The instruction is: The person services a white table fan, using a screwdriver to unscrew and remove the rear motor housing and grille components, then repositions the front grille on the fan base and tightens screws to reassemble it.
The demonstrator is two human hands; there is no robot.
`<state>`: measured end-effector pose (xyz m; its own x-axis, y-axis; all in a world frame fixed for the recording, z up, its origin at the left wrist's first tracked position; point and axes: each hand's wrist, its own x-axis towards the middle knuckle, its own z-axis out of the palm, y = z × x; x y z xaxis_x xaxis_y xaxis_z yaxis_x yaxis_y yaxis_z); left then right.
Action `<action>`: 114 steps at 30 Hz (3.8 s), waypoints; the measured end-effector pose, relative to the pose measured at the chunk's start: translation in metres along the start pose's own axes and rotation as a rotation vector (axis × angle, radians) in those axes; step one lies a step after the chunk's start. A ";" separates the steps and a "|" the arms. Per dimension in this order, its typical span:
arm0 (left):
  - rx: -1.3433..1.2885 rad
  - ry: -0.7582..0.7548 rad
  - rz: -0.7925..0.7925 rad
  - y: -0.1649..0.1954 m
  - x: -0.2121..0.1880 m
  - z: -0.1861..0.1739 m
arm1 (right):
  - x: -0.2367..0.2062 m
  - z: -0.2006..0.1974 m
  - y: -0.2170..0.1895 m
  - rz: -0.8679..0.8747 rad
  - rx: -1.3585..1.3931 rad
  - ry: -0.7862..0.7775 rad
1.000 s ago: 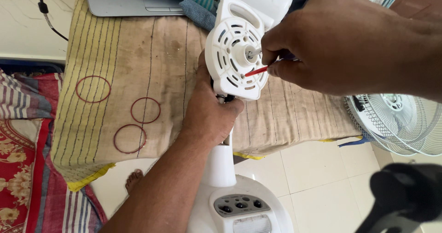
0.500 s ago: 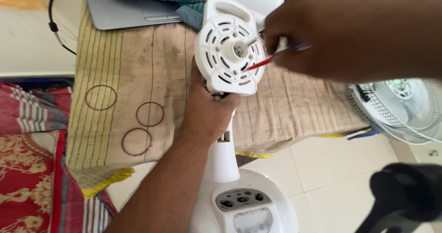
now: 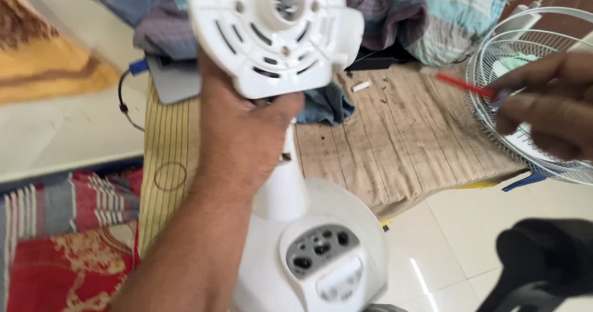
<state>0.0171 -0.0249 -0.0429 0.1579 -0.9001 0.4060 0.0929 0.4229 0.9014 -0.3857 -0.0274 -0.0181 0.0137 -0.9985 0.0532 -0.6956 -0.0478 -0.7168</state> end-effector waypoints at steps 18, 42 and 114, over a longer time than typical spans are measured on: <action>0.452 0.036 0.348 -0.017 0.024 -0.010 | -0.063 0.109 -0.005 0.556 0.467 -0.043; 0.789 0.352 -0.381 0.016 -0.065 -0.006 | 0.083 0.123 0.101 0.071 -0.607 0.034; 0.638 0.049 0.233 0.091 -0.003 0.019 | 0.014 0.114 -0.090 -0.126 0.784 -0.131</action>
<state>0.0064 0.0146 0.0409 0.1492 -0.7808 0.6067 -0.5445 0.4473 0.7096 -0.2410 -0.0398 -0.0326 0.1763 -0.9771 0.1189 0.0230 -0.1167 -0.9929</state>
